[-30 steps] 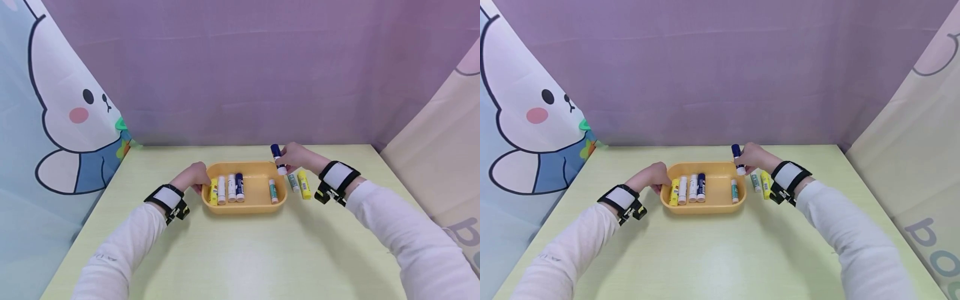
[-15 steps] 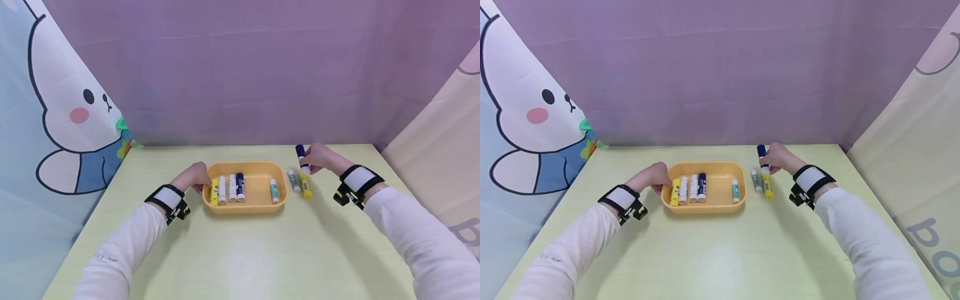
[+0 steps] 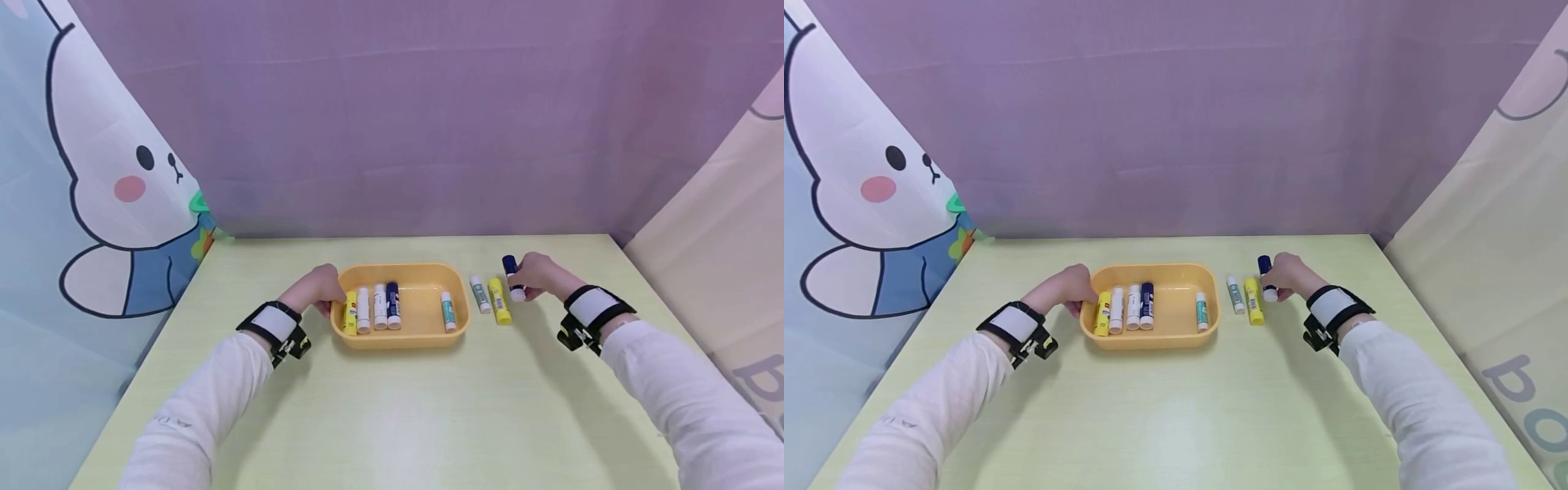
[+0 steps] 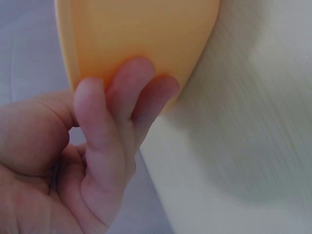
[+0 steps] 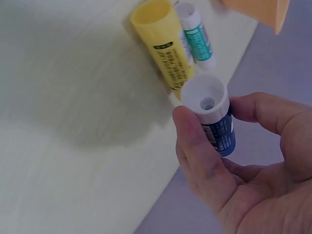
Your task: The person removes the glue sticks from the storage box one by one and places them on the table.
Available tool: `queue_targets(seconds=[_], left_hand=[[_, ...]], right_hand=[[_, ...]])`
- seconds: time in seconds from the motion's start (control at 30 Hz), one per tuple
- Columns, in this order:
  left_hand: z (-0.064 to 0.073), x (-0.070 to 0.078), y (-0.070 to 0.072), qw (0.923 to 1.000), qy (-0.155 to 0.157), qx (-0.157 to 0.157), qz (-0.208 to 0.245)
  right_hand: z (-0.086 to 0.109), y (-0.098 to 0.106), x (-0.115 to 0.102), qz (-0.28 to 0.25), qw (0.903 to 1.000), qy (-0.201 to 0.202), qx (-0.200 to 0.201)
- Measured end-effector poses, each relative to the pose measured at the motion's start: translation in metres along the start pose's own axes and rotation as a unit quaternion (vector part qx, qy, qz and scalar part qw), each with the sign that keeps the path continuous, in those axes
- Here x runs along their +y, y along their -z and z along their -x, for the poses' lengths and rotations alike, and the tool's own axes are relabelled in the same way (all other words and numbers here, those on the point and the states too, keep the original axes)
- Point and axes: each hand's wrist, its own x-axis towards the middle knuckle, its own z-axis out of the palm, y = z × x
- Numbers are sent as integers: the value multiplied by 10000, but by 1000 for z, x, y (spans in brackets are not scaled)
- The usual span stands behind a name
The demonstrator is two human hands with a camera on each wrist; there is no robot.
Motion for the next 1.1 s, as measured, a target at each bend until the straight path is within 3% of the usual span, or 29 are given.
queue_targets(seconds=[0.57,1.1], left_hand=[[3,3,1,10000,-6,-54,68],[2,2,0,10000,12,-53,59]], right_hand=[[-10,-26,23,-219,9994,-156,-235],[-6,-29,22,-87,9993,-175,-306]])
